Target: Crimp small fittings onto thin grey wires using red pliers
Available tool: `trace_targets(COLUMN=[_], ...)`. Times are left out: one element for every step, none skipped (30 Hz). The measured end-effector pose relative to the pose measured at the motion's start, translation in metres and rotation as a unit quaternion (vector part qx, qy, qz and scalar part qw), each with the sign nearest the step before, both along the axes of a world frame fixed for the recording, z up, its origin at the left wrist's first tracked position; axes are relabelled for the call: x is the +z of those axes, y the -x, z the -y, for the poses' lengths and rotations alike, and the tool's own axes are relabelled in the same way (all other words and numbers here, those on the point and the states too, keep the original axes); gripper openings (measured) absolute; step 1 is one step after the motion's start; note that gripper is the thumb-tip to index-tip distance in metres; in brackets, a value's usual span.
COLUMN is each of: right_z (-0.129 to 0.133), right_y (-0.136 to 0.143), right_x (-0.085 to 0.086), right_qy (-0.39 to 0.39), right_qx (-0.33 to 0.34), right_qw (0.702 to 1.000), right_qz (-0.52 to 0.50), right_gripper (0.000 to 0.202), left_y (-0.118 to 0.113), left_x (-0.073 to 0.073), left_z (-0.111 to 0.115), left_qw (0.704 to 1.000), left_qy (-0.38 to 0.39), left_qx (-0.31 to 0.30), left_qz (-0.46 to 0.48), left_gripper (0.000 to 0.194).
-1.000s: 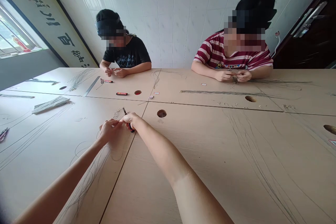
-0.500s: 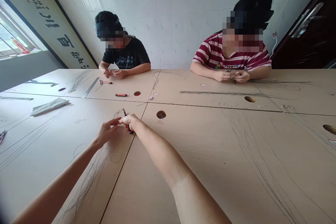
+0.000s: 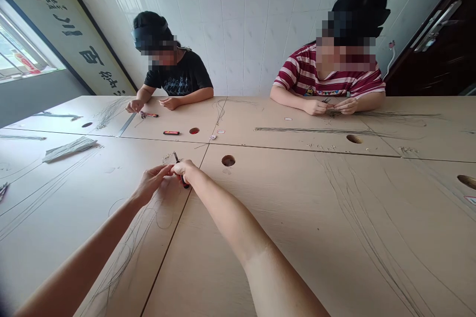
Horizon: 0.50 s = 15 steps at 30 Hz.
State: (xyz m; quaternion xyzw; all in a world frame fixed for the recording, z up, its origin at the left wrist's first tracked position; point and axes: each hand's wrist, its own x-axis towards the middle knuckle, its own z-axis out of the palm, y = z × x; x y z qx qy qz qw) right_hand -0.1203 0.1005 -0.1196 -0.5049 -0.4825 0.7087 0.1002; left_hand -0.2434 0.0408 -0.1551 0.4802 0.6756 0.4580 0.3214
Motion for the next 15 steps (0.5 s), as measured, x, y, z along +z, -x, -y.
trace_targets(right_z=[0.0, 0.0, 0.0, 0.0, 0.0, 0.0, 0.0, 0.001, 0.001, 0.001, 0.001, 0.001, 0.001, 0.001, 0.001], right_y=[0.0, 0.0, 0.0, -0.001, -0.001, -0.001, -0.001, -0.002, -0.002, -0.003, -0.003, -0.004, -0.004, -0.005, -0.006], right_x=[0.0, -0.001, -0.001, -0.002, -0.002, -0.003, -0.003, -0.004, -0.004, -0.004, -0.004, -0.004, -0.004, -0.004, -0.004], right_qy=[0.0, -0.001, -0.001, -0.002, -0.003, -0.003, -0.002, -0.001, -0.001, 0.001, 0.002, 0.004, 0.005, 0.007, 0.009], right_qx=[-0.001, -0.002, -0.004, -0.006, -0.007, -0.009, -0.01, -0.012, -0.013, -0.014, -0.015, -0.016, -0.017, -0.018, -0.018], right_qw=[1.0, 1.0, 1.0, 1.0, 1.0, 1.0, 1.0, 1.0, 1.0, 1.0, 1.0, 1.0, 1.0, 0.999, 0.999], right_qz=[-0.002, -0.005, -0.008, -0.011, -0.014, -0.016, -0.018, -0.019, -0.021, -0.022, -0.023, -0.024, -0.026, -0.026, -0.027], right_gripper=[0.033, 0.033, 0.033, 0.033, 0.033, 0.033, 0.033, 0.033, 0.033, 0.032, 0.033, 0.033, 0.033, 0.033, 0.032], left_y=[0.0, 0.0, 0.0, 0.001, 0.001, 0.002, 0.002, 0.003, 0.003, 0.003, 0.003, 0.003, 0.002, 0.002, 0.002], left_x=[0.0, 0.0, 0.0, 0.0, 0.0, 0.0, 0.0, 0.0, 0.0, 0.0, 0.0, 0.0, 0.0, 0.0, 0.001], left_z=[-0.002, -0.004, -0.006, -0.008, -0.01, -0.011, -0.012, -0.013, -0.013, -0.014, -0.014, -0.014, -0.014, -0.014, -0.014], left_qw=[1.0, 1.0, 1.0, 1.0, 0.999, 0.999, 0.999, 0.999, 0.999, 0.999, 0.999, 0.999, 0.999, 0.999, 0.999], left_qy=[0.001, 0.002, 0.003, 0.003, 0.003, 0.004, 0.005, 0.006, 0.007, 0.008, 0.009, 0.011, 0.012, 0.014, 0.015], left_qx=[0.006, 0.013, 0.02, 0.026, 0.03, 0.032, 0.032, 0.032, 0.032, 0.032, 0.033, 0.034, 0.036, 0.038, 0.039], left_qz=[0.005, 0.008, 0.01, 0.011, 0.012, 0.013, 0.013, 0.014, 0.014, 0.014, 0.014, 0.013, 0.011, 0.01, 0.009], left_gripper=[0.047, 0.047, 0.047, 0.046, 0.046, 0.046, 0.046, 0.046, 0.046, 0.046, 0.046, 0.045, 0.044, 0.043, 0.042])
